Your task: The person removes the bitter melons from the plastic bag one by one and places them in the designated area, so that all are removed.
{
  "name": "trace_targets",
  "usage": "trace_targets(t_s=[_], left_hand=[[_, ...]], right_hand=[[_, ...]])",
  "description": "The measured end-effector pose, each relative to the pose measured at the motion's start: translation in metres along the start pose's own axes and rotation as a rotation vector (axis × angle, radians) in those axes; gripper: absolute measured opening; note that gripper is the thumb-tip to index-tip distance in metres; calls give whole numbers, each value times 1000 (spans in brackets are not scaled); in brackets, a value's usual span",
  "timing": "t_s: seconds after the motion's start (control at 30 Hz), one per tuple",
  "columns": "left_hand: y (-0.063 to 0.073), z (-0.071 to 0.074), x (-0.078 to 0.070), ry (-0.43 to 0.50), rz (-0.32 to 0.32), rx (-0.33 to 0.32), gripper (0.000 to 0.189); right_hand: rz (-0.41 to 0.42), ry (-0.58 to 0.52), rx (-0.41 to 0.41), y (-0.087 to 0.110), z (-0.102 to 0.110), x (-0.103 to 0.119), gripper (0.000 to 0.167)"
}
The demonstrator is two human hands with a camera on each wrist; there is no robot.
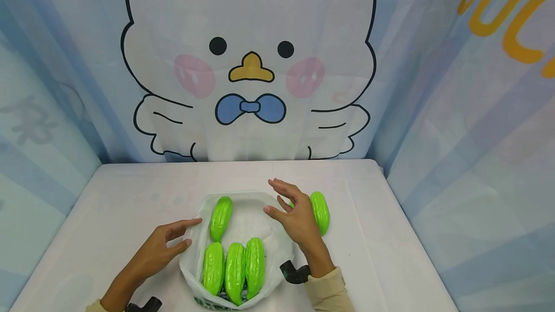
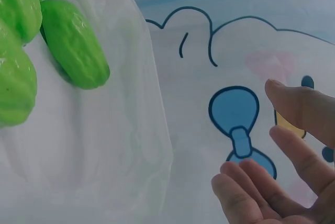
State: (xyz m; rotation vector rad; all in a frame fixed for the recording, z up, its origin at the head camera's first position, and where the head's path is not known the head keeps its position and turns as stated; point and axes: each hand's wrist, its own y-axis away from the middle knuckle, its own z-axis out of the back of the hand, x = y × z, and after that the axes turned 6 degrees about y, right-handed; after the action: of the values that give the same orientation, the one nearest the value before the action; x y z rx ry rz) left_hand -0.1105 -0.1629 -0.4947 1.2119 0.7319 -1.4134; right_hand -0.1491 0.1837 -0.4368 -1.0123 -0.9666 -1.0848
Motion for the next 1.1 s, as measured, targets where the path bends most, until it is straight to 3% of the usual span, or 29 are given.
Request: trace_targets(t_s=[0.67, 1.1], left_hand=[[1, -1, -1, -18, 5, -9, 51], [0, -1, -2, -19, 11, -2, 51]], right_hand=[[-70, 86, 181, -8, -51, -1, 56], [-93, 206, 282, -19, -81, -10, 53]])
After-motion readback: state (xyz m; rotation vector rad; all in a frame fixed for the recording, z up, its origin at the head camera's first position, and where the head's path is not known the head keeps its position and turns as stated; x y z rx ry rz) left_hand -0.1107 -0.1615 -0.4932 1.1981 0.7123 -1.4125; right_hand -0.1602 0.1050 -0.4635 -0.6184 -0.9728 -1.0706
